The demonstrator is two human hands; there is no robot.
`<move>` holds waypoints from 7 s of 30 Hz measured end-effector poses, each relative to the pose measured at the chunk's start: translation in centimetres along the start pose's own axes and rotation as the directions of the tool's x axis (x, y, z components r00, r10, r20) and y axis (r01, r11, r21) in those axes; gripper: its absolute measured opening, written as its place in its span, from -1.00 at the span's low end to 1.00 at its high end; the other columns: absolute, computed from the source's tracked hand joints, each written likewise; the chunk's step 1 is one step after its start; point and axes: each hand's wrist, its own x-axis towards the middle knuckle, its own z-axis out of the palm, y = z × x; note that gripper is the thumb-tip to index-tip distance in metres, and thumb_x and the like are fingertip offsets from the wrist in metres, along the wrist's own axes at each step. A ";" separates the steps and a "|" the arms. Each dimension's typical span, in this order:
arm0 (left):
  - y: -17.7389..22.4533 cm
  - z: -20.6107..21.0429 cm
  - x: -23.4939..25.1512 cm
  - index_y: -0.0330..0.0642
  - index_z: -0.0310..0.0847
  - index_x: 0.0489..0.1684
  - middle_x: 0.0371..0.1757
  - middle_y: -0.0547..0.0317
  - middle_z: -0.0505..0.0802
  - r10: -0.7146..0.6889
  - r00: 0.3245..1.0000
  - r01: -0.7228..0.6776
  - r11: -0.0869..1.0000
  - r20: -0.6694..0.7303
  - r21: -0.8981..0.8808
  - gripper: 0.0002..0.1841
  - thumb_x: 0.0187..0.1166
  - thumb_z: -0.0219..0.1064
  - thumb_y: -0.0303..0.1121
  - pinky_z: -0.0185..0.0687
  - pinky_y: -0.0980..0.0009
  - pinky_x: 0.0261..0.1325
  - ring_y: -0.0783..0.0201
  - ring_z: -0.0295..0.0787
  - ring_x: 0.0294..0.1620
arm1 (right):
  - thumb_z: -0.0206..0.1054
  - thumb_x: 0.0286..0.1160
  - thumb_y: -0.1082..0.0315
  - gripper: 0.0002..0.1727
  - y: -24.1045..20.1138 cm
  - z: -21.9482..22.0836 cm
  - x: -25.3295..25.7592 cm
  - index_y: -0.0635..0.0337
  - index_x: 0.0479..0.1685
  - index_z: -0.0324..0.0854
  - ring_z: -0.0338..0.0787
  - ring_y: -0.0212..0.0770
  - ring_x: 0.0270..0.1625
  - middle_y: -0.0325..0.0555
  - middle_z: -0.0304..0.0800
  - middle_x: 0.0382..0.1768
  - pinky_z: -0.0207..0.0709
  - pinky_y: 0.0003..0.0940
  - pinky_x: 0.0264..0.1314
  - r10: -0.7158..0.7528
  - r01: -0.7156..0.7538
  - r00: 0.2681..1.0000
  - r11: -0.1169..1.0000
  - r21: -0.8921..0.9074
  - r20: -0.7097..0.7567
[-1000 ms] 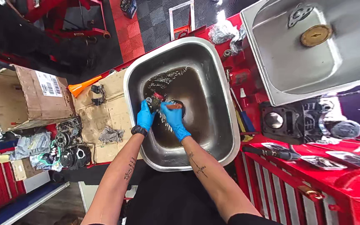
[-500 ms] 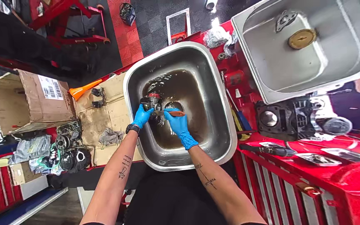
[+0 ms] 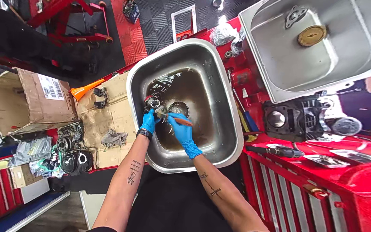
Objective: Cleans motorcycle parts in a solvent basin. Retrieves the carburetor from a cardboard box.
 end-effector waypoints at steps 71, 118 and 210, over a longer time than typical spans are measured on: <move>-2.3 -0.6 -1.6 -0.36 -0.17 0.89 0.74 -0.41 0.37 0.448 0.871 -0.400 0.411 0.201 0.819 -0.09 0.71 0.28 -0.04 -0.05 0.02 0.89 -0.28 0.08 0.85 | 0.42 0.55 0.29 -0.73 0.9 -2.3 6.7 0.22 0.10 0.81 0.90 -0.17 -0.04 0.02 0.91 -0.04 0.75 -0.12 0.17 0.200 -0.188 0.980 0.943 -0.275 0.017; 1.4 -1.5 -3.1 -0.33 0.33 0.68 0.50 -0.30 0.65 0.258 0.779 -0.627 0.326 0.571 0.708 -0.36 0.72 0.27 -0.10 0.41 0.05 0.66 -0.06 0.58 0.56 | 0.46 0.49 0.42 -0.85 -5.6 -9.3 6.7 0.19 -0.05 0.86 0.85 -0.29 0.00 -0.07 0.88 -0.04 0.73 -0.29 0.18 -0.169 0.257 0.912 0.945 -0.201 0.373; -1.3 0.3 -7.3 -0.13 0.27 0.58 0.38 -0.24 0.64 -0.085 0.984 0.142 0.908 0.158 -0.395 -0.41 0.86 -0.32 0.07 0.67 -0.16 0.24 -0.17 0.68 0.30 | 0.48 0.47 0.33 -0.82 -6.2 -7.4 1.1 0.19 -0.05 0.86 0.90 -0.33 -0.10 -0.14 0.92 -0.10 0.83 -0.29 0.09 -0.013 0.018 0.990 0.999 -0.035 0.142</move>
